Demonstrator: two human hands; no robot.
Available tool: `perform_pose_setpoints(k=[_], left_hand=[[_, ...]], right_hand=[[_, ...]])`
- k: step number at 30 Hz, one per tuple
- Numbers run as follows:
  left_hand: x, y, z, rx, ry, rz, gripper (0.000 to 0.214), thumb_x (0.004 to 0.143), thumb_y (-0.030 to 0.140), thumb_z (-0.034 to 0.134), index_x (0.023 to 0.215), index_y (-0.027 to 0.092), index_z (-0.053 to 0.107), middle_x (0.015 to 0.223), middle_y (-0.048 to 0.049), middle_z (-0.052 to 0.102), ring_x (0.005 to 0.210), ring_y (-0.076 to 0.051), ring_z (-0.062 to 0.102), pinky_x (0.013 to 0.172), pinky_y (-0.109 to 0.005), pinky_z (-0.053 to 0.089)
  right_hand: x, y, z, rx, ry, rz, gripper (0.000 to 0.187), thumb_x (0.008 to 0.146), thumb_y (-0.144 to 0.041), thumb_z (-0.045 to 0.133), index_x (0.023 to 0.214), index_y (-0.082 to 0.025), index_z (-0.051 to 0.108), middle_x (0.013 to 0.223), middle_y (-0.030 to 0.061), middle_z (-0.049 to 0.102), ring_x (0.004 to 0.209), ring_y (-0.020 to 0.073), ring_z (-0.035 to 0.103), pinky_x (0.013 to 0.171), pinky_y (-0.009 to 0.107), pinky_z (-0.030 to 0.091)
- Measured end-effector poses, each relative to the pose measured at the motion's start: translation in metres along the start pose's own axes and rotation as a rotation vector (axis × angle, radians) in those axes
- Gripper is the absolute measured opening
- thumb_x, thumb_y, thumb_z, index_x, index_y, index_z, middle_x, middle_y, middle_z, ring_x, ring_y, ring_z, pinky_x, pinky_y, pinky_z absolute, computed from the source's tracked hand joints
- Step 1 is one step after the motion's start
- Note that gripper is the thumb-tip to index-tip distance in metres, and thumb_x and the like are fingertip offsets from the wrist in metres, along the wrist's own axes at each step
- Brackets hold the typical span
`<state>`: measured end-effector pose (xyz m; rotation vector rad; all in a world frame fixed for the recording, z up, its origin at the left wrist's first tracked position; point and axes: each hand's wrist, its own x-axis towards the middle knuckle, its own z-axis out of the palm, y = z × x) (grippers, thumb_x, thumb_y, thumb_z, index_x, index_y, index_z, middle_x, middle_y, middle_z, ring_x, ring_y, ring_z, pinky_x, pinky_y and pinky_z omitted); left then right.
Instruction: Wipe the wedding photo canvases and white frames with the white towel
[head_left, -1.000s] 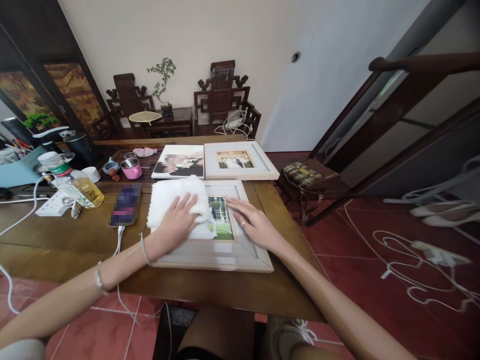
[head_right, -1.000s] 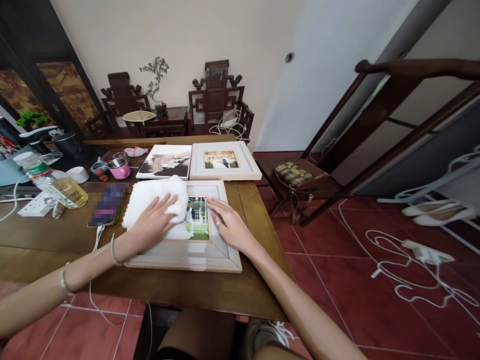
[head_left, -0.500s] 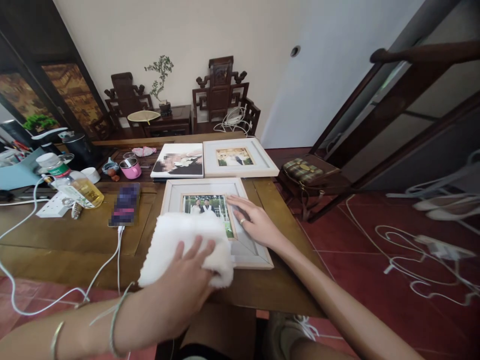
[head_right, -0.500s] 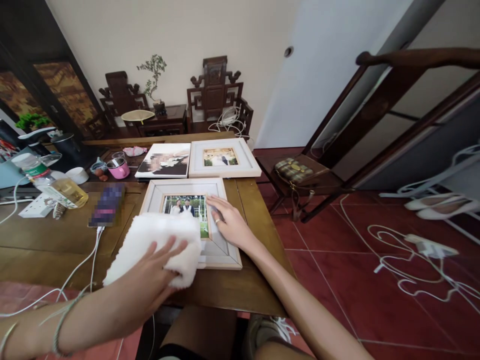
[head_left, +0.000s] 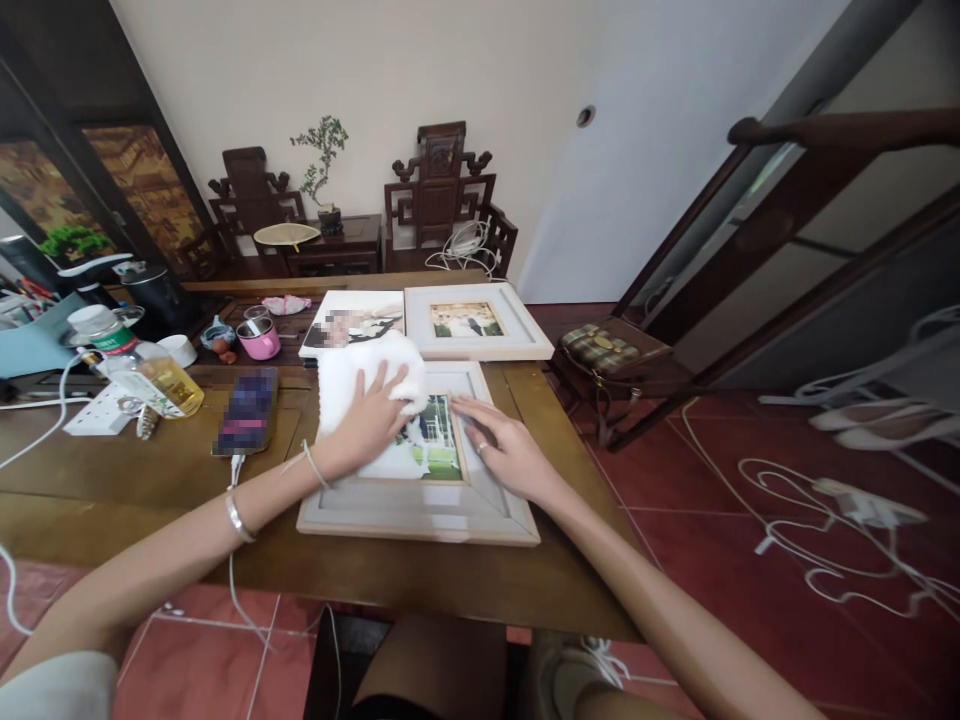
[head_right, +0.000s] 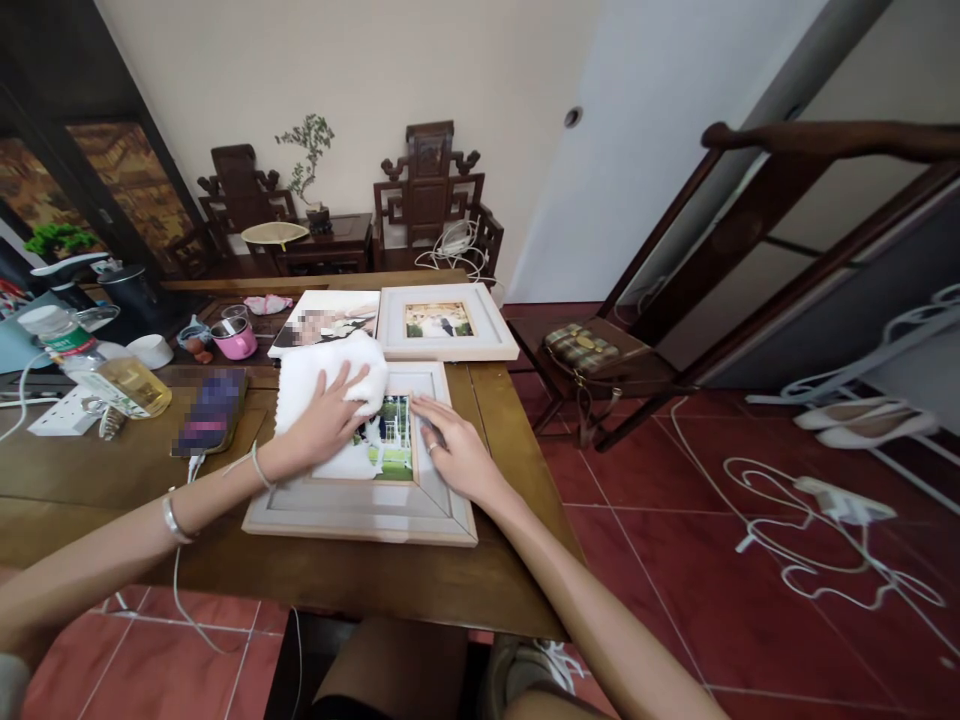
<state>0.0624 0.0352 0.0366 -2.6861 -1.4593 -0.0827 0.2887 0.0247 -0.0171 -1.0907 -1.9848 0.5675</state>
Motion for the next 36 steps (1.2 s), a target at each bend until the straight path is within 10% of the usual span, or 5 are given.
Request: perform_pose_setpoints(k=[14,27,36], left_hand=[[-0.09,0.091,-0.065,-0.12,-0.328,0.286,0.028,0.098,0.019,0.04,0.113,0.019,0.064,0.15,-0.0138,0.037,0.139,-0.037,0.032,0.1,-0.058,0.044],[0.012,0.035,-0.005,0.11,-0.086,0.006,0.034,0.097,0.018,0.04,0.125,0.014,0.059,0.156,-0.0156,0.022,0.142,-0.045,0.016,0.105,-0.068,0.028],[-0.058,0.076,-0.027,0.115,-0.193,0.205,0.027,0.087,0.018,0.053,0.11,0.014,0.067,0.15,-0.0217,0.033,0.137,-0.047,0.028,0.098,-0.067,0.037]], right_hand=[[0.001,-0.005,0.0,-0.002,0.001,0.001,0.038,0.09,-0.024,0.045,0.123,-0.024,0.064,0.133,0.0074,0.061,0.129,0.0231,0.051,0.112,0.049,0.037],[0.0,-0.002,0.001,-0.002,0.015,-0.005,0.037,0.093,-0.031,0.043,0.123,-0.024,0.064,0.131,0.0087,0.062,0.127,0.024,0.053,0.11,0.051,0.038],[0.0,-0.005,-0.001,0.021,0.004,-0.001,0.033,0.093,-0.034,0.044,0.119,-0.026,0.064,0.132,0.0077,0.062,0.127,0.0234,0.053,0.11,0.049,0.038]])
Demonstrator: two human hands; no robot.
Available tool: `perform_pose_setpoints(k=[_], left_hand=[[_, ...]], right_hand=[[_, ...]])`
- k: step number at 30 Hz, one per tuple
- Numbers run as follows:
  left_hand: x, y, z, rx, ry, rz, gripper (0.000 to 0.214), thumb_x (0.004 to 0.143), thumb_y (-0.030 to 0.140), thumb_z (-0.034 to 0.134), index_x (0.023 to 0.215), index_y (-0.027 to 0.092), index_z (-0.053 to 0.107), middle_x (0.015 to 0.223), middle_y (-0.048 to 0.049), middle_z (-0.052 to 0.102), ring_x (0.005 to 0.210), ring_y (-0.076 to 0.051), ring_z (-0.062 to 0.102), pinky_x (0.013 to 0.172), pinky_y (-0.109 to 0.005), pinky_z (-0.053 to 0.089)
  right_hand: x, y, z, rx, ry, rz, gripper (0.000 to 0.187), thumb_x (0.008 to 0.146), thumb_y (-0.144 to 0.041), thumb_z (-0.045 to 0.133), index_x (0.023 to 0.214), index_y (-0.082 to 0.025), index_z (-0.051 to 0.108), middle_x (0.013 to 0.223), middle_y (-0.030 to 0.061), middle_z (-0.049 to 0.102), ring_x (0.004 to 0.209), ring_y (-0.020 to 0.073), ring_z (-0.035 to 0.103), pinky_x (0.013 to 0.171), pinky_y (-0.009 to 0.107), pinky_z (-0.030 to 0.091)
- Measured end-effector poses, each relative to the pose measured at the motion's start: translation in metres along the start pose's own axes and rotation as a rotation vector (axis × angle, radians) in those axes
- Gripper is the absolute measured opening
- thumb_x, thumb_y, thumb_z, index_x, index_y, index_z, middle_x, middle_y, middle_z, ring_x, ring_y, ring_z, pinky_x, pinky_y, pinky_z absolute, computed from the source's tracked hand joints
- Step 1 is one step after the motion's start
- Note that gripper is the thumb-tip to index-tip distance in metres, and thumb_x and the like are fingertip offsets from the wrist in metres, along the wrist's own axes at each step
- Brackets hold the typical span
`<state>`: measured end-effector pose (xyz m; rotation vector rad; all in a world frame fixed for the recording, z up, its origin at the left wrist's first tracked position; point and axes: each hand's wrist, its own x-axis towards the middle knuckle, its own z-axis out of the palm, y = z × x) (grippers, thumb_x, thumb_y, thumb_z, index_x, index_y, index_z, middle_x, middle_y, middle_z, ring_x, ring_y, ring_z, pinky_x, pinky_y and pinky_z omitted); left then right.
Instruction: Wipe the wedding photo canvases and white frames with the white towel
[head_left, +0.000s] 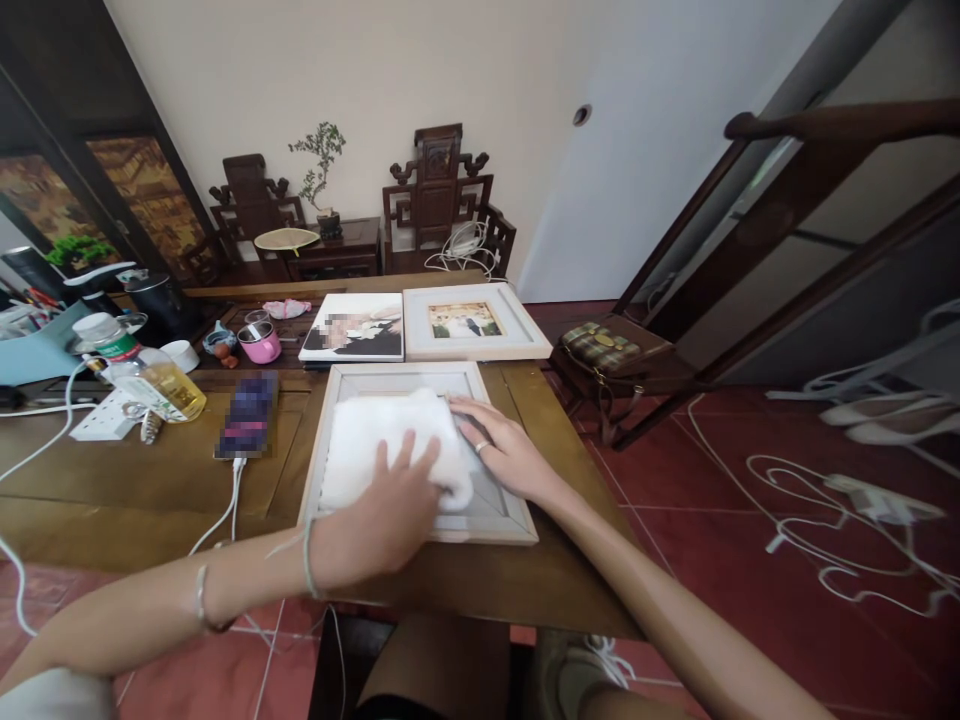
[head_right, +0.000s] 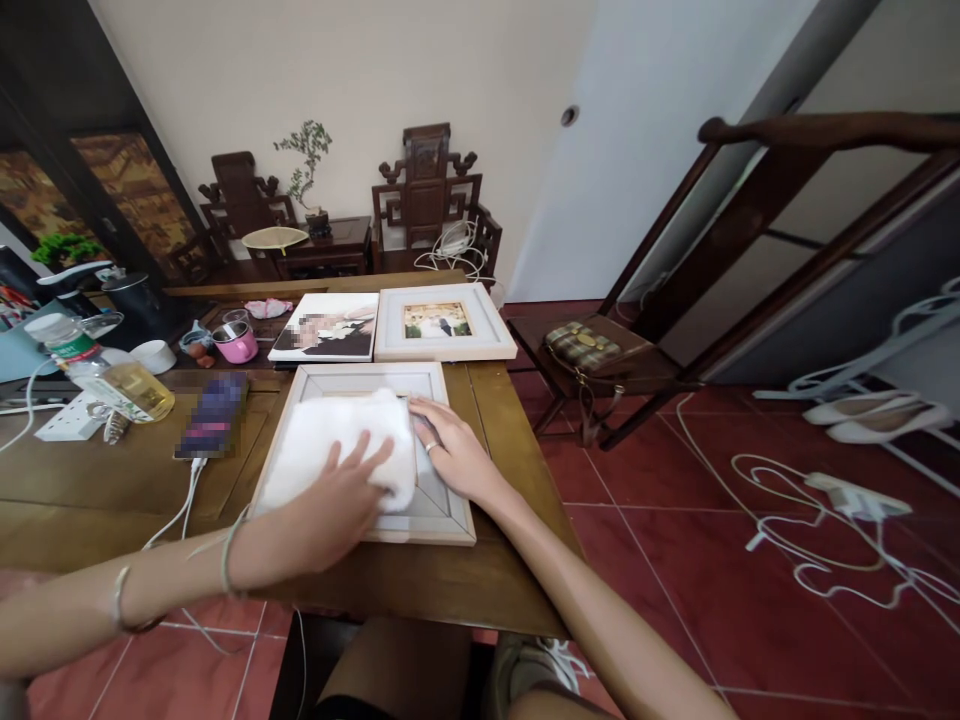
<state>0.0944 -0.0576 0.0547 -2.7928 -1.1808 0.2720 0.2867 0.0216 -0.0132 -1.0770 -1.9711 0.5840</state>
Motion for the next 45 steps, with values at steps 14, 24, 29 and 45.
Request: perform_pose_setpoints(k=[14,24,29,45], left_hand=[[0.027,-0.019,0.016,-0.082,0.152,-0.02,0.026,0.093,0.024,0.048,0.11,0.013,0.064,0.153,-0.0201,0.027,0.141,-0.043,0.021,0.105,-0.065,0.029],[0.034,-0.008,0.008,-0.131,0.057,0.025,0.026,0.078,0.01,0.055,0.101,0.008,0.066,0.152,-0.0271,0.024,0.14,-0.05,0.017,0.102,-0.072,0.023],[0.005,0.018,-0.007,-0.083,0.002,0.121,0.025,0.083,0.018,0.054,0.102,0.012,0.069,0.151,-0.0222,0.029,0.139,-0.046,0.025,0.105,-0.065,0.029],[0.026,-0.061,0.0,-0.166,0.224,-0.037,0.045,0.072,-0.002,0.052,0.111,0.016,0.063,0.138,-0.0127,0.052,0.123,-0.028,0.052,0.1,-0.042,0.044]], right_hand=[[-0.002,-0.002,0.0,0.03,-0.003,0.109,0.047,0.096,-0.048,0.036,0.132,-0.026,0.056,0.138,0.0078,0.057,0.13,0.0253,0.049,0.113,0.05,0.034],[-0.003,-0.004,-0.001,0.064,-0.012,0.155,0.053,0.096,-0.053,0.031,0.137,-0.026,0.051,0.145,0.0066,0.049,0.137,0.0238,0.041,0.118,0.051,0.025],[-0.003,-0.005,-0.001,0.052,-0.024,0.135,0.05,0.097,-0.05,0.03,0.135,-0.027,0.053,0.142,0.0056,0.052,0.136,0.0235,0.042,0.117,0.05,0.027],[-0.001,-0.001,0.002,-0.04,-0.071,0.084,0.05,0.095,-0.043,0.039,0.135,-0.017,0.052,0.142,0.0142,0.051,0.134,0.0264,0.044,0.114,0.05,0.031]])
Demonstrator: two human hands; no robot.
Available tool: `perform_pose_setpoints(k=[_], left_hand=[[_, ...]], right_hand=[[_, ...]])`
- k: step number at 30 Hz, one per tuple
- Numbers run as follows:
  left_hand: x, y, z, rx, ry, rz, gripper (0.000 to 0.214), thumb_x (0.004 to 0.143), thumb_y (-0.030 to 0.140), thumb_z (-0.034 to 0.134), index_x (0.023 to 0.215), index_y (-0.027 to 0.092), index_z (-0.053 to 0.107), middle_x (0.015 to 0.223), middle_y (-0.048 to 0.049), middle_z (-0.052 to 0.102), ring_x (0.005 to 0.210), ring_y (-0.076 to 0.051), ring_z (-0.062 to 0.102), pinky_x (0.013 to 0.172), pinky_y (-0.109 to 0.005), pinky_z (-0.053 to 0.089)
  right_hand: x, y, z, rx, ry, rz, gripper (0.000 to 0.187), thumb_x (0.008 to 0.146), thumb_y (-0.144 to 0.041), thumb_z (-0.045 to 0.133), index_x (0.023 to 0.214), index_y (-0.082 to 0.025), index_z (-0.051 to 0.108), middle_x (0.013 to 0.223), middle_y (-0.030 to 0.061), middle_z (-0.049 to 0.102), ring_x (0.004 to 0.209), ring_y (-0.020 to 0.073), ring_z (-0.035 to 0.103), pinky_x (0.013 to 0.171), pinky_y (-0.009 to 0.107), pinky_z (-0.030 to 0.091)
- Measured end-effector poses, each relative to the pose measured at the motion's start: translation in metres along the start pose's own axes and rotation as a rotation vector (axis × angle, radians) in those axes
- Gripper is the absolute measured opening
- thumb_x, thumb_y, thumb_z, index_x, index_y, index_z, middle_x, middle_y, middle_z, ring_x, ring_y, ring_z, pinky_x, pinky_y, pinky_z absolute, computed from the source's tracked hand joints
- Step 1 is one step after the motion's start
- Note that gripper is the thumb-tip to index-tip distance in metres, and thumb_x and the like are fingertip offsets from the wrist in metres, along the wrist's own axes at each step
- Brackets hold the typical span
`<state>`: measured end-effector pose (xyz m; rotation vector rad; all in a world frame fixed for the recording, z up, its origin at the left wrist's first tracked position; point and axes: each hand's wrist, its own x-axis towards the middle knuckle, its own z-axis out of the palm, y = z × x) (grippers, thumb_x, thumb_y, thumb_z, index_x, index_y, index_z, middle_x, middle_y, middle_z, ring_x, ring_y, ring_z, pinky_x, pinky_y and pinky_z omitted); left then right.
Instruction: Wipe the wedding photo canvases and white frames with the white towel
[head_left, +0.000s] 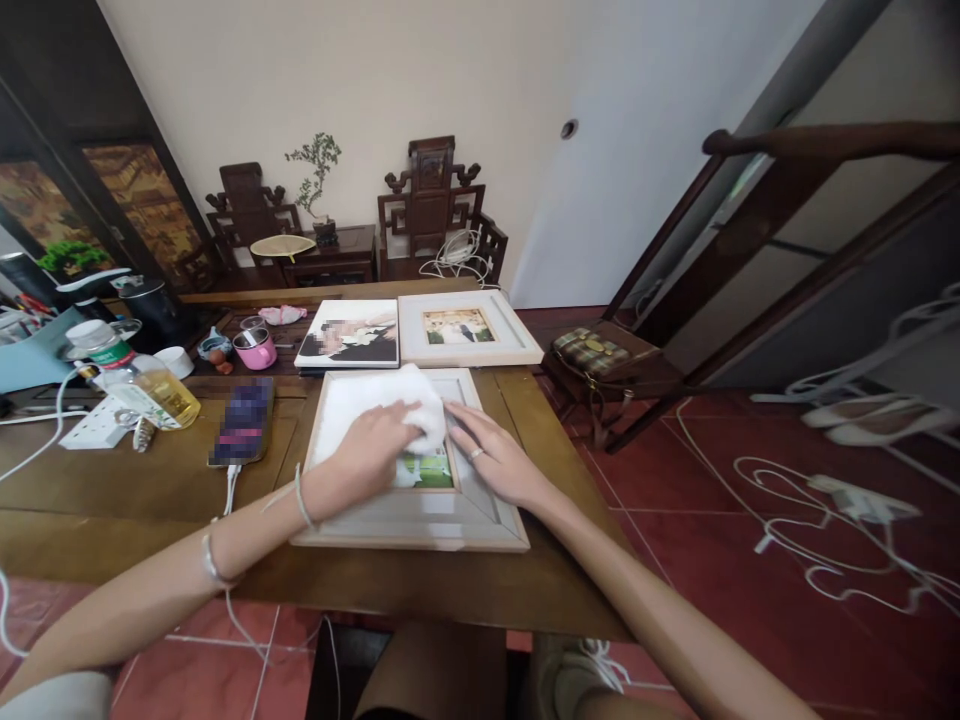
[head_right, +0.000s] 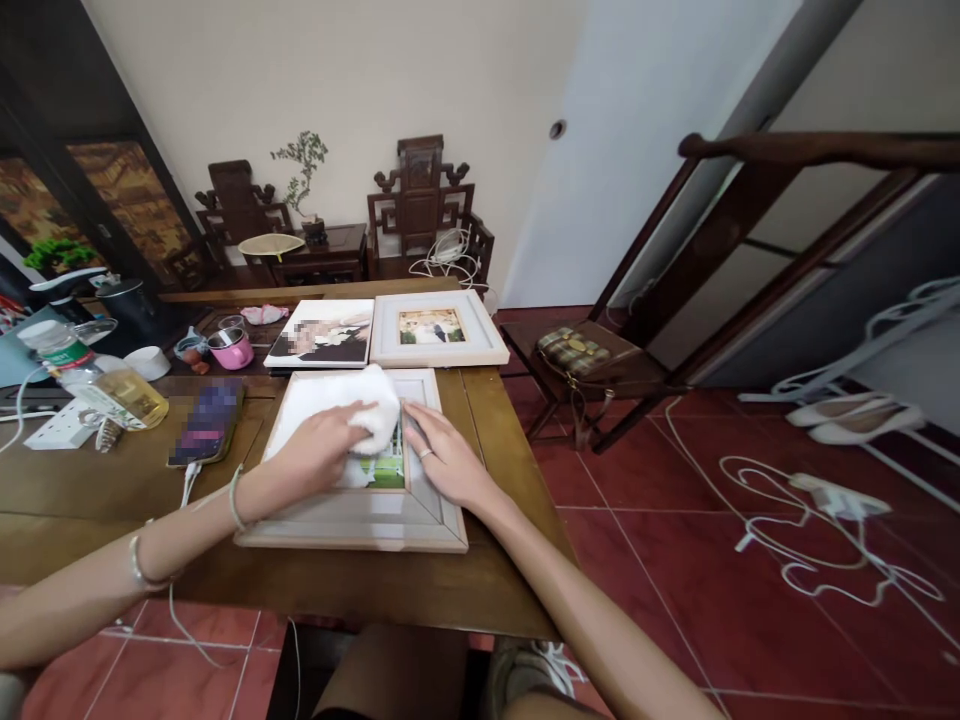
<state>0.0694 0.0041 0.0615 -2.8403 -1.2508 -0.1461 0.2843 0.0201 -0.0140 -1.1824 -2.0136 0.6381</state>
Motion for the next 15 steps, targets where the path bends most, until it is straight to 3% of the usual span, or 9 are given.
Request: perform_pose_setpoints(k=[3,7,11,15], left_hand=[[0.035,-0.009,0.003,-0.113,0.167,0.024,0.042,0.073,-0.005,0.044,0.105,0.015,0.064,0.125,-0.0111,0.06,0.113,-0.024,0.058,0.093,-0.035,0.048],[0.061,-0.007,0.012,-0.188,0.09,0.146,0.041,0.07,-0.007,0.042,0.097,0.013,0.064,0.119,-0.0119,0.062,0.11,-0.022,0.059,0.091,-0.033,0.049],[0.052,-0.011,0.02,-0.077,-0.019,0.106,0.049,0.069,-0.01,0.041,0.108,0.012,0.063,0.14,-0.0161,0.048,0.129,-0.026,0.046,0.102,-0.039,0.042],[0.026,-0.031,0.01,0.069,-0.122,-0.003,0.053,0.069,-0.012,0.04,0.108,0.015,0.063,0.146,-0.0137,0.044,0.136,-0.027,0.04,0.106,-0.045,0.038]], right_hand=[[0.0,0.004,0.0,-0.016,0.002,-0.05,0.046,0.092,-0.032,0.045,0.135,-0.018,0.051,0.141,0.0136,0.052,0.133,0.0282,0.044,0.111,0.052,0.035],[0.001,0.006,-0.001,-0.008,0.003,-0.142,0.052,0.079,-0.008,0.043,0.126,-0.023,0.061,0.133,0.0087,0.059,0.128,0.028,0.05,0.108,0.053,0.038],[0.001,0.006,-0.002,0.026,0.002,-0.178,0.063,0.07,0.001,0.039,0.123,-0.025,0.064,0.132,0.0046,0.061,0.129,0.0253,0.049,0.111,0.052,0.036],[0.001,0.01,-0.001,0.057,0.001,-0.167,0.062,0.069,0.001,0.039,0.119,-0.024,0.067,0.135,0.0037,0.06,0.133,0.0231,0.046,0.113,0.052,0.034]])
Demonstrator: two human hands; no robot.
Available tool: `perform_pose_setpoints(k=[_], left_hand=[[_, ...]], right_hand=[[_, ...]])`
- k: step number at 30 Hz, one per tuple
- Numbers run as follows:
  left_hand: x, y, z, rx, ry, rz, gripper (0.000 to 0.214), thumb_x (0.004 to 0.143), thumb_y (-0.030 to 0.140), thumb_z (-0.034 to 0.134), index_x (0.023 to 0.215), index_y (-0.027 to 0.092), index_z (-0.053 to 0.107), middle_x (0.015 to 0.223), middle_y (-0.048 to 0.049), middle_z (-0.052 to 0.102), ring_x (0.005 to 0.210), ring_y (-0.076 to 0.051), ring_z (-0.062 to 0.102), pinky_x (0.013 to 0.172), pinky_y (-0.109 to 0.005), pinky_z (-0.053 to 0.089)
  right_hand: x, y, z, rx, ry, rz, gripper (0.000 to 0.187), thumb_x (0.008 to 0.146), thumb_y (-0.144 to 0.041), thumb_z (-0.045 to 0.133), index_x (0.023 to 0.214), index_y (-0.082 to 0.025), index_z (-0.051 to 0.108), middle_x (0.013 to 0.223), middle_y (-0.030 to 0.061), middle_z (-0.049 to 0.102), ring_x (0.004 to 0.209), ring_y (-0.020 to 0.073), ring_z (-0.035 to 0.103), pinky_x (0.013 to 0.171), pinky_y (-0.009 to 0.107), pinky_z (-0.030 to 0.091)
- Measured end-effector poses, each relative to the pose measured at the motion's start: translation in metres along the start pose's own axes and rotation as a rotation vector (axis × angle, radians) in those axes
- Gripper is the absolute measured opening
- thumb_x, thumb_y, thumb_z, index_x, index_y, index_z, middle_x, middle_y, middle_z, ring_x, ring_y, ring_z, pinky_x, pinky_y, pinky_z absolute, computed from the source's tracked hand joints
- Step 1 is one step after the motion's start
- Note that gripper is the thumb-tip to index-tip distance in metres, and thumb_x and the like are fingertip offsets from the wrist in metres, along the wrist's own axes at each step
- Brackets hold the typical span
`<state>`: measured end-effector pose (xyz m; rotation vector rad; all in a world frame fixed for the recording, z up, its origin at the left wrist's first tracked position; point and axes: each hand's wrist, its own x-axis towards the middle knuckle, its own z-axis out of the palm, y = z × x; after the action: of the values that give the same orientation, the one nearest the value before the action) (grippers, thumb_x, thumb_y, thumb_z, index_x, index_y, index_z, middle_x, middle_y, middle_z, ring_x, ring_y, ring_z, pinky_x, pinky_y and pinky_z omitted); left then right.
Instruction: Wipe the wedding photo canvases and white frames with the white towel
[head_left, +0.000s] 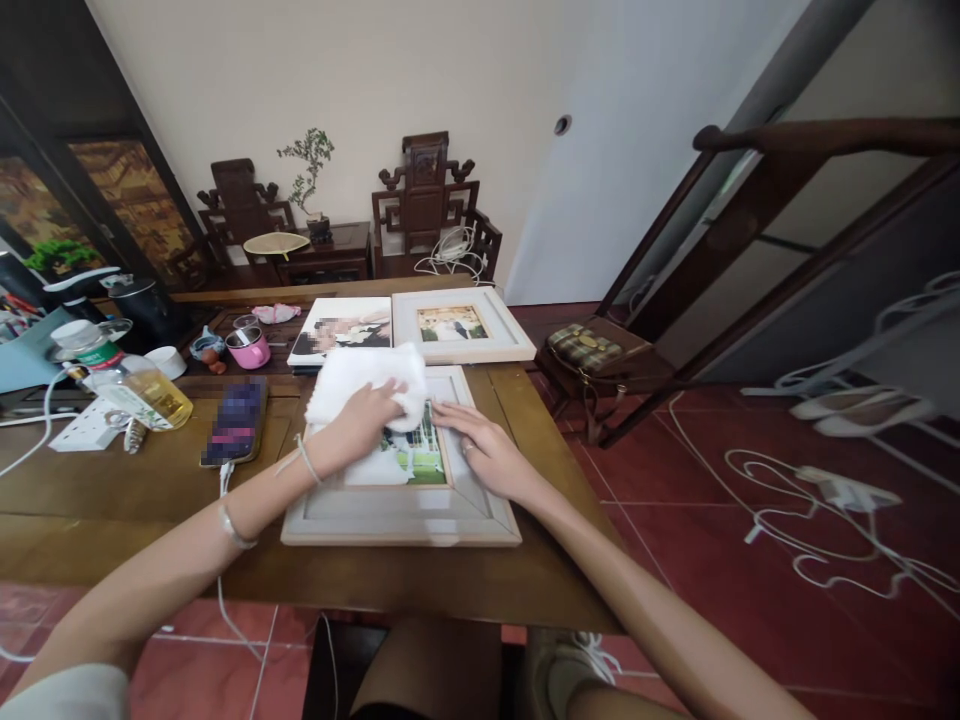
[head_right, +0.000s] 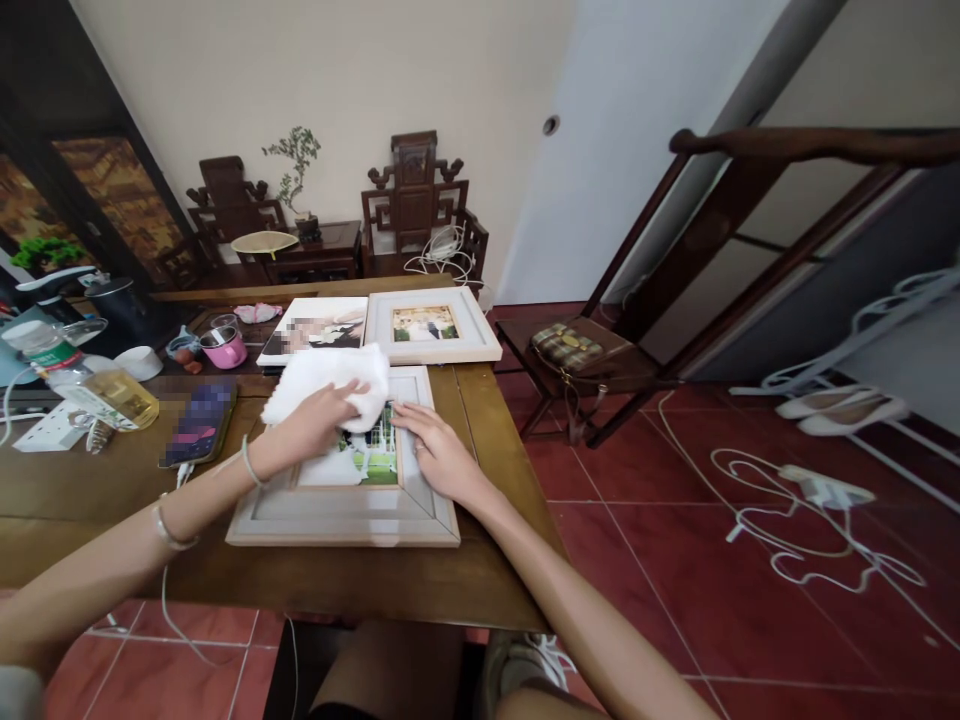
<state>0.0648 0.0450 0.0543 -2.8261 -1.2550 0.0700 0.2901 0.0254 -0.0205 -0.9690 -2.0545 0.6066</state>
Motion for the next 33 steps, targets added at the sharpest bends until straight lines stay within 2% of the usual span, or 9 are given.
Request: perform_pose_setpoints(k=[3,6,10,14,18,23,26,29,33], left_hand=[[-0.022,-0.014,-0.012,0.094,-0.074,-0.09,0.049,0.068,-0.013,0.039,0.1,0.014,0.066,0.144,-0.0134,0.046,0.136,-0.028,0.04,0.106,-0.049,0.038],[-0.049,-0.013,-0.022,0.132,-0.121,-0.151,0.044,0.069,-0.012,0.04,0.092,0.013,0.067,0.141,-0.0156,0.049,0.133,-0.03,0.044,0.103,-0.049,0.04],[-0.097,0.02,-0.025,0.005,-0.223,-0.107,0.04,0.067,-0.009,0.047,0.09,0.015,0.067,0.144,-0.0151,0.045,0.135,-0.03,0.041,0.107,-0.049,0.037],[-0.131,0.059,-0.018,-0.177,-0.223,-0.057,0.043,0.07,-0.003,0.052,0.107,0.016,0.064,0.156,-0.0142,0.022,0.145,-0.032,0.018,0.114,-0.054,0.023],[-0.118,0.085,-0.017,-0.245,-0.222,-0.016,0.05,0.066,-0.003,0.054,0.113,0.014,0.062,0.158,-0.0145,0.016,0.145,-0.036,0.011,0.114,-0.057,0.019],[-0.077,0.115,-0.026,-0.189,-0.21,0.09,0.033,0.074,0.009,0.06,0.107,0.011,0.065,0.155,-0.0182,0.023,0.142,-0.042,0.017,0.111,-0.06,0.025],[-0.071,0.123,-0.018,-0.111,-0.154,0.082,0.029,0.077,0.014,0.061,0.107,0.013,0.066,0.154,-0.0188,0.025,0.141,-0.045,0.018,0.109,-0.063,0.027],[-0.076,0.114,-0.005,-0.039,-0.131,0.0,0.027,0.08,0.01,0.059,0.103,0.018,0.069,0.155,-0.0142,0.026,0.14,-0.045,0.021,0.106,-0.066,0.029],[-0.076,0.075,0.005,0.071,-0.109,-0.14,0.034,0.077,0.002,0.055,0.103,0.016,0.07,0.153,-0.0161,0.029,0.139,-0.048,0.024,0.104,-0.068,0.03]], right_hand=[[0.0,0.001,0.001,0.019,0.012,0.015,0.061,0.069,0.001,0.04,0.118,-0.024,0.067,0.137,0.0039,0.058,0.133,0.0221,0.047,0.113,0.052,0.034],[0.001,0.0,0.001,0.014,0.021,0.03,0.062,0.069,0.002,0.04,0.118,-0.025,0.067,0.136,0.003,0.058,0.133,0.0217,0.047,0.114,0.053,0.033],[0.001,-0.003,0.001,-0.004,0.028,0.047,0.061,0.07,0.001,0.04,0.119,-0.023,0.066,0.137,0.005,0.058,0.133,0.0217,0.047,0.115,0.051,0.033],[0.001,-0.005,0.002,-0.006,0.037,0.063,0.06,0.07,0.0,0.04,0.119,-0.023,0.067,0.136,0.0048,0.059,0.132,0.0224,0.047,0.114,0.052,0.033],[0.004,-0.006,0.005,-0.02,0.042,0.064,0.057,0.072,-0.002,0.041,0.118,-0.022,0.067,0.134,0.0059,0.06,0.131,0.0225,0.048,0.114,0.051,0.034],[0.003,-0.008,0.002,-0.027,0.035,0.07,0.056,0.073,-0.004,0.04,0.12,-0.019,0.066,0.134,0.0084,0.06,0.13,0.0233,0.05,0.114,0.049,0.034],[0.002,-0.007,0.0,-0.018,0.033,0.075,0.056,0.074,-0.005,0.04,0.121,-0.02,0.065,0.134,0.0078,0.06,0.13,0.0232,0.05,0.113,0.05,0.035],[0.001,-0.005,0.002,-0.013,0.041,0.056,0.057,0.072,-0.003,0.041,0.12,-0.022,0.066,0.134,0.0058,0.06,0.13,0.0226,0.049,0.114,0.051,0.034],[0.0,-0.002,0.006,0.003,0.054,0.036,0.06,0.07,-0.001,0.042,0.119,-0.026,0.066,0.134,0.0027,0.06,0.13,0.022,0.049,0.113,0.052,0.034]])
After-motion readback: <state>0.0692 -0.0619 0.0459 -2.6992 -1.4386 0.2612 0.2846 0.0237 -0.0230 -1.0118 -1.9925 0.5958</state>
